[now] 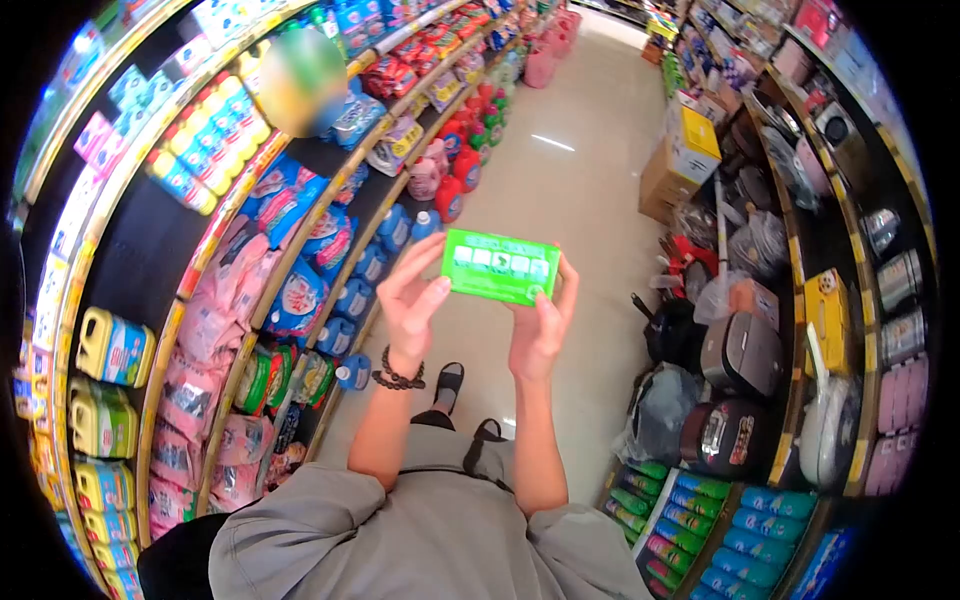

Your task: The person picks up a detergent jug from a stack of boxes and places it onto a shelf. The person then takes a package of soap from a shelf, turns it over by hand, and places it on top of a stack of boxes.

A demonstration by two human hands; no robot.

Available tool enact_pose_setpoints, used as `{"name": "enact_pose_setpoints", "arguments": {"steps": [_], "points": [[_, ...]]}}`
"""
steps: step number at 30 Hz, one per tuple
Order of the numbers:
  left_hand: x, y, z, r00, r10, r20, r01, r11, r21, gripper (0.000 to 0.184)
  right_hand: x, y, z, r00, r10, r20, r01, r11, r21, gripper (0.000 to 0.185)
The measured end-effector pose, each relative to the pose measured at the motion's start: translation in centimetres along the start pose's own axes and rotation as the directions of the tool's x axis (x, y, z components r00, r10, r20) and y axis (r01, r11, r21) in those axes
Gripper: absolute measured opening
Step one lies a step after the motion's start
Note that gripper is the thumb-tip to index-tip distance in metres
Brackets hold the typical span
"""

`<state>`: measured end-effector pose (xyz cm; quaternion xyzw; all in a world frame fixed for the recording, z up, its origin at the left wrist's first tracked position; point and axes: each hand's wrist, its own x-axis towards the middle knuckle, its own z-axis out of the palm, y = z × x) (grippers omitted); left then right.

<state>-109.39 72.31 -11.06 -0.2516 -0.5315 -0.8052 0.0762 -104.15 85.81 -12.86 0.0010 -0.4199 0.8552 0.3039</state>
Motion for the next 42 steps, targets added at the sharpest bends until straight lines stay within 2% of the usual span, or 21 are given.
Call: {"name": "enact_pose_setpoints", "arguments": {"steps": [2, 10, 15, 20, 29, 38, 42], "points": [[-1.2, -0.3, -0.2, 0.999, 0.050, 0.022, -0.049, 0.998, -0.024, 0.039, -1.2, -0.5, -0.4, 1.000, 0.014, 0.017, -0.014, 1.000, 0.005, 0.061], [-3.2, 1.1, 0.3, 1.000, 0.024, 0.011, -0.024, 0.999, -0.032, 0.039, -3.2, -1.4, -0.6, 1.000, 0.021, 0.004, -0.021, 1.000, 0.014, 0.063], [-2.6, 2.1, -0.8, 0.999, 0.027, 0.037, -0.026, 1.000, -0.013, 0.039, -2.6, -0.9, 1.2, 0.999, 0.011, 0.051, -0.012, 1.000, 0.029, 0.062], [-2.0, 3.8, -2.9, 0.995, 0.098, -0.023, -0.097, 0.995, 0.017, 0.039, -2.7, 0.7, 3.3, 0.993, 0.063, 0.095, -0.072, 0.994, 0.086, 0.060], [-2.1, 7.1, -11.1, 0.997, 0.080, -0.016, -0.079, 0.996, 0.029, 0.041, -6.0, 5.3, 10.2, 0.996, 0.045, 0.083, -0.053, 0.994, 0.099, 0.060], [-2.7, 10.6, -24.3, 0.999, 0.039, -0.002, -0.039, 0.999, 0.033, 0.040, -12.0, 13.4, 19.3, 0.998, 0.040, 0.044, -0.044, 0.994, 0.099, 0.066], [-3.4, 12.2, -27.8, 1.000, 0.001, -0.019, -0.001, 1.000, 0.017, 0.038, -14.5, 14.7, 22.5, 0.995, 0.094, 0.033, -0.095, 0.994, 0.061, 0.067]]}}
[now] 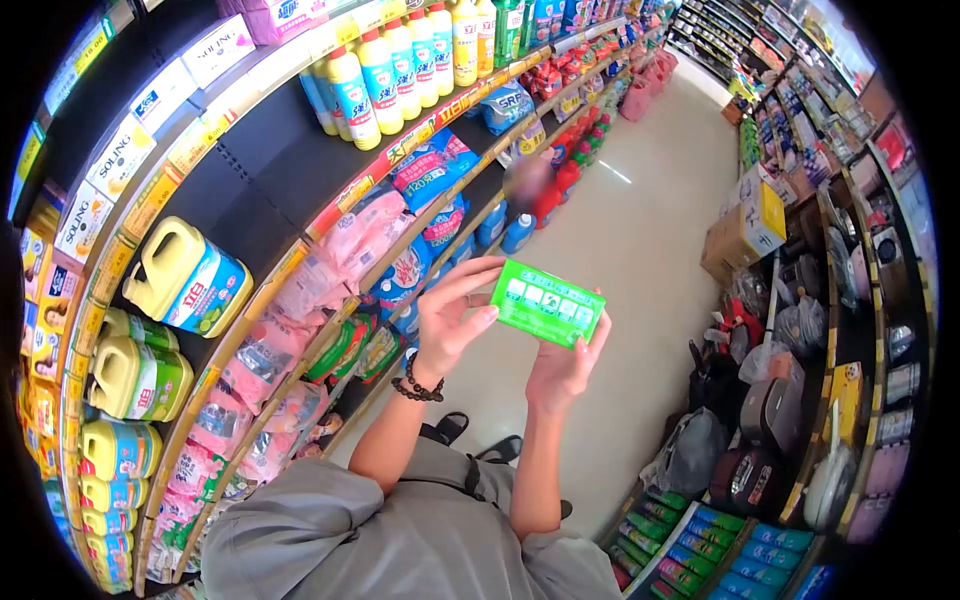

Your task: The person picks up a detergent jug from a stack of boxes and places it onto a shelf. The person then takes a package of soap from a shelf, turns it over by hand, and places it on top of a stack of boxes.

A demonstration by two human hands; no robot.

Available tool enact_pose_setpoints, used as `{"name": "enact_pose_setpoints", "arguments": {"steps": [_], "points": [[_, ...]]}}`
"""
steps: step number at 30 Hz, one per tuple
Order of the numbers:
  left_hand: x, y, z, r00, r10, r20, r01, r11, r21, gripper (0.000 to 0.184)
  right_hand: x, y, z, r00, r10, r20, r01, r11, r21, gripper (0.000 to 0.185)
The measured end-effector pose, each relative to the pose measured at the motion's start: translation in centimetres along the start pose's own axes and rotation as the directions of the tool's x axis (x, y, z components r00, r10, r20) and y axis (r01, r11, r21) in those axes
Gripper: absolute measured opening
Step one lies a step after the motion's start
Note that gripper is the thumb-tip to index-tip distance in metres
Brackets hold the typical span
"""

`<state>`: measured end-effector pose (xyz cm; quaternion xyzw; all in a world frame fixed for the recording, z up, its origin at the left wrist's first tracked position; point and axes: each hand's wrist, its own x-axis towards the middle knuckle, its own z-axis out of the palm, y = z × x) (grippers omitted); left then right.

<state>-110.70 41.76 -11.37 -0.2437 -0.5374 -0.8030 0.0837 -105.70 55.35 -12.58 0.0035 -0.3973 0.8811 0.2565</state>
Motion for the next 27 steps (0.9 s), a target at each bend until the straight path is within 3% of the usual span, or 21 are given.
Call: {"name": "enact_pose_setpoints", "arguments": {"steps": [5, 8, 16, 27], "points": [[-1.1, 1.7, -2.6, 1.000, 0.004, -0.007, -0.004, 0.999, -0.045, 0.038, -2.1, 1.6, 2.2, 0.999, -0.044, -0.022, 0.043, 0.999, -0.032, 0.068], [-2.7, 3.2, -4.2, 1.000, 0.024, 0.007, -0.024, 0.999, 0.049, 0.040, -3.7, 2.6, 2.2, 0.999, -0.043, -0.013, 0.044, 0.999, 0.022, 0.067], [-8.6, 7.8, -6.2, 0.990, 0.113, -0.085, -0.101, 0.986, 0.129, 0.041, -9.9, 1.9, 5.5, 0.995, 0.087, 0.046, -0.090, 0.993, 0.071, 0.060], [-20.1, 13.5, -5.5, 0.965, 0.085, -0.247, -0.011, 0.958, 0.285, 0.040, -19.7, -0.3, 5.3, 0.958, 0.254, 0.132, -0.266, 0.961, 0.079, 0.061]]}}
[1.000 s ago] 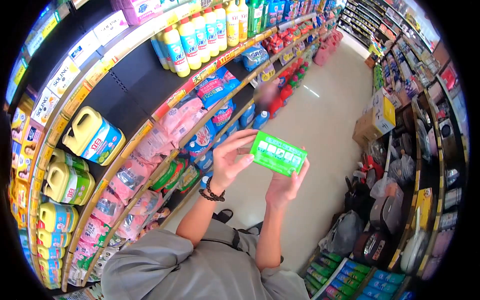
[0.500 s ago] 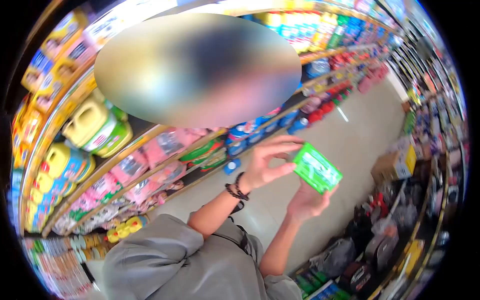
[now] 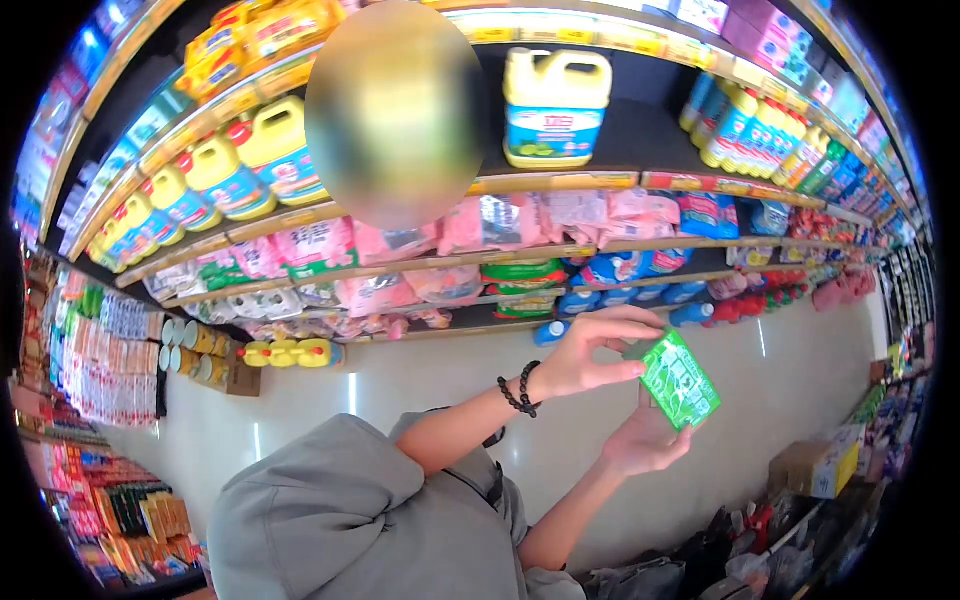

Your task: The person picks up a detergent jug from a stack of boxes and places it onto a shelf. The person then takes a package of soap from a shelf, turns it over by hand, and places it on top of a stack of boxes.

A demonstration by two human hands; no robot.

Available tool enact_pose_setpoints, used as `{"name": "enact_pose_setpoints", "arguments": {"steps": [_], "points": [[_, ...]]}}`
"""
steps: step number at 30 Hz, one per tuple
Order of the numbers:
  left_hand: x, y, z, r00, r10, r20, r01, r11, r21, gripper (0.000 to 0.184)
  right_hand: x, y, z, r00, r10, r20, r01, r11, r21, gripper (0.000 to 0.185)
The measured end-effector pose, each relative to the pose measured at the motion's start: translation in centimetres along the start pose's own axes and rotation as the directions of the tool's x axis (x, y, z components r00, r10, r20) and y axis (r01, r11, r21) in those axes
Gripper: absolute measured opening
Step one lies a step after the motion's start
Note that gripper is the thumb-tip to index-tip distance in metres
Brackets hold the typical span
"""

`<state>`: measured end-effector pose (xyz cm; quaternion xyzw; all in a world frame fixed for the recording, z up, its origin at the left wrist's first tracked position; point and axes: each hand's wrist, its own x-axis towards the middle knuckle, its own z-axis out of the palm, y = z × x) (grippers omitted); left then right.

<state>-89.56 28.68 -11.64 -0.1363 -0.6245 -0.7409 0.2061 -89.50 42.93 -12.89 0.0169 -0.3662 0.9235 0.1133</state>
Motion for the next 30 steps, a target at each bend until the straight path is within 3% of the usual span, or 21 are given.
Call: {"name": "enact_pose_setpoints", "arguments": {"steps": [12, 19, 26, 29, 30], "points": [[-6.1, 4.4, -5.9, 0.979, 0.101, -0.178, -0.096, 0.995, 0.040, 0.042, -6.1, 2.9, 3.2, 0.979, 0.124, 0.160, -0.133, 0.990, 0.047, 0.058], [-13.7, 12.0, -14.0, 0.949, 0.175, -0.261, -0.152, 0.983, 0.105, 0.042, -14.6, 6.2, 9.4, 0.932, 0.189, 0.311, -0.212, 0.976, 0.042, 0.055], [-25.8, 20.8, -25.4, 0.823, 0.347, -0.449, -0.233, 0.928, 0.290, 0.044, -29.0, 12.0, 17.6, 0.808, 0.316, 0.498, -0.386, 0.922, 0.041, 0.054], [-32.1, 25.5, -30.0, 0.729, 0.380, -0.569, -0.272, 0.924, 0.269, 0.043, -36.9, 14.2, 21.8, 0.701, 0.419, 0.577, -0.509, 0.861, -0.008, 0.061], [-34.5, 26.9, -31.6, 0.701, 0.413, -0.582, -0.243, 0.905, 0.349, 0.042, -39.5, 14.9, 23.1, 0.660, 0.449, 0.603, -0.538, 0.842, -0.038, 0.061]]}}
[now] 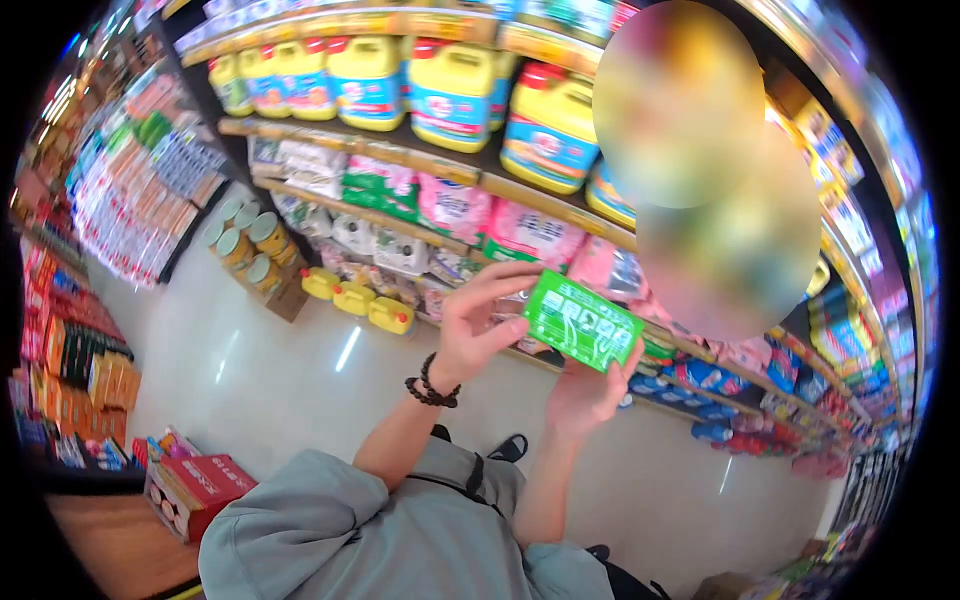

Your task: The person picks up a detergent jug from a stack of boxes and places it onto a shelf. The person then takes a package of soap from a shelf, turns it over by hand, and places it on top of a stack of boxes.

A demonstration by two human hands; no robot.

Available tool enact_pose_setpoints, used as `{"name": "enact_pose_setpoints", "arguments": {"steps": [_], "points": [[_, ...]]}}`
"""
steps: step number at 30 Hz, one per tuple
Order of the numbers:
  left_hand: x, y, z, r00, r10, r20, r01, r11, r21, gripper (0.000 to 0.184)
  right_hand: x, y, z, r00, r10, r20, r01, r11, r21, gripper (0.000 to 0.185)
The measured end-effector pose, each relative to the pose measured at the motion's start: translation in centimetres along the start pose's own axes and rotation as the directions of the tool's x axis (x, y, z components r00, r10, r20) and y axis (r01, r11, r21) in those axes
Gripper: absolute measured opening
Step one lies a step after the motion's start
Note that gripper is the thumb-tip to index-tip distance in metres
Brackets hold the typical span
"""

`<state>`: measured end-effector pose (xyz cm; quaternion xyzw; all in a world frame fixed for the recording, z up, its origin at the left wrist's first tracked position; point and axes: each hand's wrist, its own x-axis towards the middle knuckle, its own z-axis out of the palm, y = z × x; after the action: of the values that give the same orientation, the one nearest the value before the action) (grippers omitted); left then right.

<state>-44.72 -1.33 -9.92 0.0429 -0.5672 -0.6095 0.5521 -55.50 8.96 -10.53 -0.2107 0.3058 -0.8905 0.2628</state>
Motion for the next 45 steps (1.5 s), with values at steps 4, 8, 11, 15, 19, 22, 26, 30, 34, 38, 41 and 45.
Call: {"name": "enact_pose_setpoints", "arguments": {"steps": [4, 8, 11, 15, 19, 22, 26, 30, 34, 38, 41, 45], "points": [[-1.6, 6.1, -10.5, 0.984, 0.090, -0.157, -0.060, 0.981, 0.186, 0.042, -2.5, 8.5, 7.1, 0.975, 0.161, 0.152, -0.167, 0.985, 0.033, 0.059], [-4.4, 12.1, -18.4, 0.910, 0.220, -0.351, -0.101, 0.940, 0.325, 0.043, -6.1, 15.0, 14.9, 0.870, 0.317, 0.378, -0.344, 0.939, 0.003, 0.059], [-7.5, 16.8, -23.0, 0.836, 0.341, -0.430, -0.081, 0.851, 0.519, 0.043, -9.6, 19.3, 20.0, 0.754, 0.445, 0.483, -0.517, 0.856, 0.021, 0.061], [-11.2, 21.1, -28.9, 0.718, 0.528, -0.453, -0.039, 0.681, 0.731, 0.044, -14.5, 23.9, 26.4, 0.569, 0.512, 0.644, -0.638, 0.768, -0.047, 0.064], [-13.8, 25.4, -33.1, 0.598, 0.592, -0.540, 0.069, 0.634, 0.771, 0.046, -18.8, 28.9, 31.7, 0.396, 0.565, 0.724, -0.732, 0.671, -0.123, 0.065], [-14.4, 28.1, -37.1, 0.514, 0.636, -0.575, 0.120, 0.611, 0.783, 0.047, -21.6, 32.6, 36.4, 0.279, 0.599, 0.750, -0.802, 0.576, -0.162, 0.064], [-14.4, 32.0, -43.6, 0.402, 0.704, -0.586, 0.184, 0.565, 0.804, 0.047, -25.0, 38.3, 43.2, 0.149, 0.572, 0.806, -0.833, 0.512, -0.209, 0.061], [-14.0, 36.2, -50.1, 0.293, 0.782, -0.550, 0.248, 0.494, 0.833, 0.051, -29.0, 43.7, 50.4, 0.071, 0.562, 0.824, -0.863, 0.449, -0.232, 0.061], [-16.0, 40.0, -54.8, 0.252, 0.823, -0.510, 0.293, 0.437, 0.850, 0.048, -33.2, 47.4, 55.4, -0.057, 0.554, 0.830, -0.867, 0.385, -0.316, 0.062], [-17.3, 43.2, -60.2, 0.201, 0.833, -0.515, 0.352, 0.429, 0.832, 0.048, -37.2, 52.1, 59.7, -0.190, 0.537, 0.822, -0.805, 0.394, -0.444, 0.061], [-19.9, 45.9, -64.1, 0.172, 0.839, -0.516, 0.384, 0.425, 0.820, 0.050, -41.6, 54.3, 62.7, -0.222, 0.554, 0.802, -0.819, 0.340, -0.462, 0.062], [-23.4, 49.5, -71.2, 0.163, 0.816, -0.554, 0.391, 0.462, 0.796, 0.054, -47.4, 59.5, 66.2, -0.268, 0.550, 0.791, -0.824, 0.294, -0.484, 0.063]]}}
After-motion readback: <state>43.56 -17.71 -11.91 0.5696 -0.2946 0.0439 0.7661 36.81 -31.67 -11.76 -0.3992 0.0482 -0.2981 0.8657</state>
